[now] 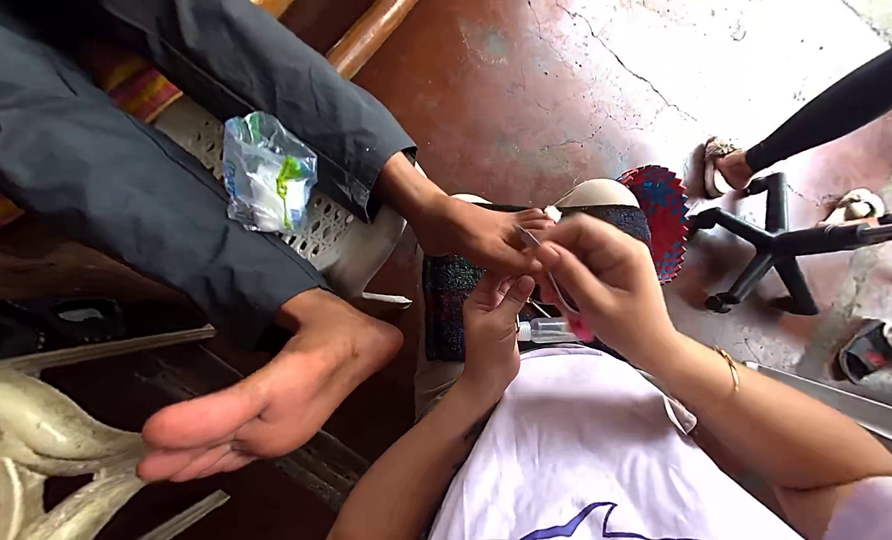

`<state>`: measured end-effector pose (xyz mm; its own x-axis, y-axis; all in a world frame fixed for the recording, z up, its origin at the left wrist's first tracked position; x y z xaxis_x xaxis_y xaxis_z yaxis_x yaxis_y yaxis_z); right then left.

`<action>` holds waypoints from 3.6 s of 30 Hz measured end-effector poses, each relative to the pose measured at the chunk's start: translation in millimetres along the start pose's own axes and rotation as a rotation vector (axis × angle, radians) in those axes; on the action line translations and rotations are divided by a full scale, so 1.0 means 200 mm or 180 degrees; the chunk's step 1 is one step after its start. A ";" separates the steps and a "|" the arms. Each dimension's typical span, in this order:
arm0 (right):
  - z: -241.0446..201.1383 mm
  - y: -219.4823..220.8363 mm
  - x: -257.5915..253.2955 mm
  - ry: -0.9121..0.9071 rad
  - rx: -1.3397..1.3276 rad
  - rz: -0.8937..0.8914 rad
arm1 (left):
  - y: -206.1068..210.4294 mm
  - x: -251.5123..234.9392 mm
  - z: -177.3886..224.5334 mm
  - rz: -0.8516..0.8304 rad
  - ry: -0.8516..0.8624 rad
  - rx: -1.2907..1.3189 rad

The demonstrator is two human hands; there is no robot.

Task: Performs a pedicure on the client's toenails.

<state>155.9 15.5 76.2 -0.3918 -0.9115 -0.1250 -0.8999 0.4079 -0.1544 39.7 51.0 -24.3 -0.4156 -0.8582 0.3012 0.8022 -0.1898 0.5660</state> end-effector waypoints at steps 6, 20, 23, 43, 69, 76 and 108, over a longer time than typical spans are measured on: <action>0.14 -0.07 0.31 0.2079 -0.0910 -0.0725 | -0.01 0.00 0.00 -0.0172 0.0108 -0.0210; 0.37 -0.54 0.45 0.0563 0.3757 -0.0073 | 0.01 0.02 0.00 -0.0162 0.0065 -0.0147; 0.38 -0.55 0.45 0.0462 0.3767 -0.0073 | 0.01 0.02 0.01 -0.0140 0.0067 -0.0099; -0.13 0.33 -0.13 -0.1394 0.1218 -0.0656 | -0.11 0.19 0.03 -0.0149 0.0284 -0.2889; 0.45 -0.43 0.18 0.0635 0.3740 -0.0982 | 0.01 0.02 0.02 -0.0201 0.0279 -0.0297; 0.31 -0.55 0.11 0.0602 0.3419 -0.0617 | 0.01 0.02 0.02 -0.0194 0.0258 -0.0360; 0.05 0.03 0.20 0.3257 -0.2550 0.0172 | 0.02 -0.03 -0.02 -0.0201 0.0293 -0.0211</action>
<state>136.9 -18.7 59.4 -0.0788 -0.6657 0.7420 -0.6026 0.6248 0.4965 46.1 53.5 -27.0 -0.4276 -0.8832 0.1929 0.8035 -0.2735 0.5287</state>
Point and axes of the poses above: each hand's wrist, its own x-axis away from the middle knuckle, its own y-axis out of the palm, z = x × y, the point moved 5 cm from there along -x, towards the middle knuckle, and after that the axes turned 3 degrees about z, right-handed, at the moved point
